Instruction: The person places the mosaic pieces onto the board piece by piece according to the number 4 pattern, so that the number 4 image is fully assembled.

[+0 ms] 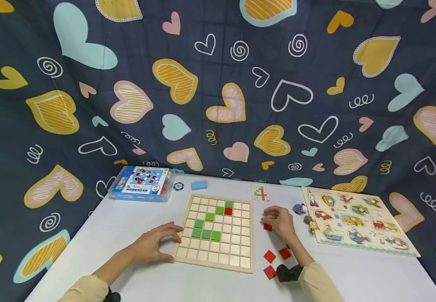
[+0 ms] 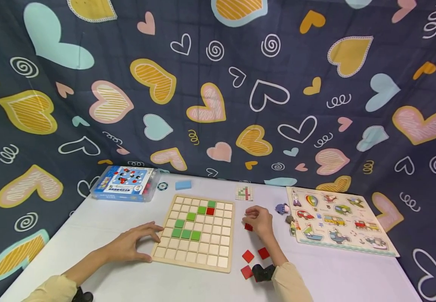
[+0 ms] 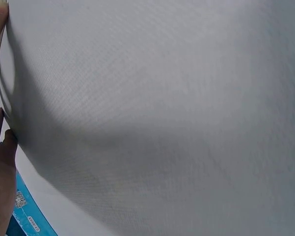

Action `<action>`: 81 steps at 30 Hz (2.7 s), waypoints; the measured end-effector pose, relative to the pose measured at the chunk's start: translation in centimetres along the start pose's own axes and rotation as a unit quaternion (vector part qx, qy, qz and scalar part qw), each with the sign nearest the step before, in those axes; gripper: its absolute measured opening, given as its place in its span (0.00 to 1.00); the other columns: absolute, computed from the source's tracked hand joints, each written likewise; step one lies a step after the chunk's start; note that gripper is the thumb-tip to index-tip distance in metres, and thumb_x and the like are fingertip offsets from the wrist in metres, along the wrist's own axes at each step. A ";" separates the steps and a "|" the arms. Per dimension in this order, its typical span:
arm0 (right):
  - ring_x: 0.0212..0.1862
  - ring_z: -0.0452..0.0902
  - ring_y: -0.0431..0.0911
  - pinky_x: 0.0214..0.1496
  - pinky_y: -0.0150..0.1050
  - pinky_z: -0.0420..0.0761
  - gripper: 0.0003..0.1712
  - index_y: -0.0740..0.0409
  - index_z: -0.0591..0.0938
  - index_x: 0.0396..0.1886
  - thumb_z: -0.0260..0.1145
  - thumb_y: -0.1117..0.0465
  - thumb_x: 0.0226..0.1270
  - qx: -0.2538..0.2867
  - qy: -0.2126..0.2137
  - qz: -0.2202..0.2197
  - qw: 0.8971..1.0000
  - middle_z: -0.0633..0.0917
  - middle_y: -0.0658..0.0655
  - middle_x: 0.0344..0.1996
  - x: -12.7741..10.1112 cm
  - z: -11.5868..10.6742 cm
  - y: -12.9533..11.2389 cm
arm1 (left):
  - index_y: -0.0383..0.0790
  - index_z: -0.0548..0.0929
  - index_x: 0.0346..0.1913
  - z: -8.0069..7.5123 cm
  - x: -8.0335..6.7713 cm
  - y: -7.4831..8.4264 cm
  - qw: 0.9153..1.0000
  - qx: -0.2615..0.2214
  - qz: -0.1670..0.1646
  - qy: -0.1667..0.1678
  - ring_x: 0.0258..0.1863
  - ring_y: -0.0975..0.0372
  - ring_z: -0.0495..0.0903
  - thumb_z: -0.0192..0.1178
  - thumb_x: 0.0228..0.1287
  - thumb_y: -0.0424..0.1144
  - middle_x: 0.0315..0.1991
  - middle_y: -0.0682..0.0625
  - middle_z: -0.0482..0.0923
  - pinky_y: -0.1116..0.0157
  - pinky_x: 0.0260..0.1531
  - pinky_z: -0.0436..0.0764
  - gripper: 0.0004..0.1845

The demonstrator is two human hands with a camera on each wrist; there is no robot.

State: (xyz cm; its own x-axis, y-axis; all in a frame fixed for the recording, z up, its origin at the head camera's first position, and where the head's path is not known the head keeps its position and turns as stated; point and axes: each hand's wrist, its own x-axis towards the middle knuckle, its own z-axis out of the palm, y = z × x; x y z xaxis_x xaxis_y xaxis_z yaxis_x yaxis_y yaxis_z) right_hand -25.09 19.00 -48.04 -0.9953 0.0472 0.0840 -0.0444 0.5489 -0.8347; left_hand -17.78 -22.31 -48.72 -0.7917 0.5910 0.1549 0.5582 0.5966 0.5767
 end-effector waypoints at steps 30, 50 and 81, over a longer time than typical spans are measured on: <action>0.31 0.81 0.45 0.34 0.28 0.79 0.13 0.64 0.85 0.38 0.73 0.72 0.51 -0.055 -0.028 -0.035 0.997 0.86 0.58 0.32 -1.5 -1.7 1.7 | 0.57 0.80 0.45 0.0 0.0 -0.2 1.000 -0.010 -0.023 -0.016 0.68 0.41 0.60 0.73 0.44 0.55 0.64 0.51 0.70 0.37 0.61 0.64 0.23; 0.31 0.85 0.45 0.29 0.30 0.81 0.11 0.65 0.85 0.35 0.75 0.71 0.49 0.021 -0.009 -0.012 1.000 0.87 0.58 0.31 -2.1 2.5 -2.0 | 0.58 0.80 0.44 0.0 0.0 -0.1 1.000 -0.011 -0.015 -0.011 0.67 0.41 0.62 0.73 0.44 0.56 0.63 0.49 0.71 0.35 0.59 0.65 0.22; 0.30 0.85 0.51 0.33 0.35 0.85 0.12 0.69 0.83 0.32 0.75 0.76 0.45 0.039 -0.059 -0.104 0.992 0.86 0.61 0.27 -1.0 6.8 -4.8 | 0.58 0.80 0.44 0.1 0.3 -0.1 1.000 -0.013 -0.009 -0.009 0.67 0.40 0.61 0.73 0.45 0.55 0.63 0.50 0.71 0.36 0.60 0.64 0.22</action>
State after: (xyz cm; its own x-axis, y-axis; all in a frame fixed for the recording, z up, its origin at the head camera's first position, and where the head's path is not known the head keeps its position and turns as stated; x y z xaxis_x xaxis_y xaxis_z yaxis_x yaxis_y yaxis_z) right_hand -24.49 10.59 -47.81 -0.9668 -0.1609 0.1983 -0.2518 0.4707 -0.8456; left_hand -18.07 -22.18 -48.80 -0.7968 0.5900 0.1304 0.5374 0.5932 0.5995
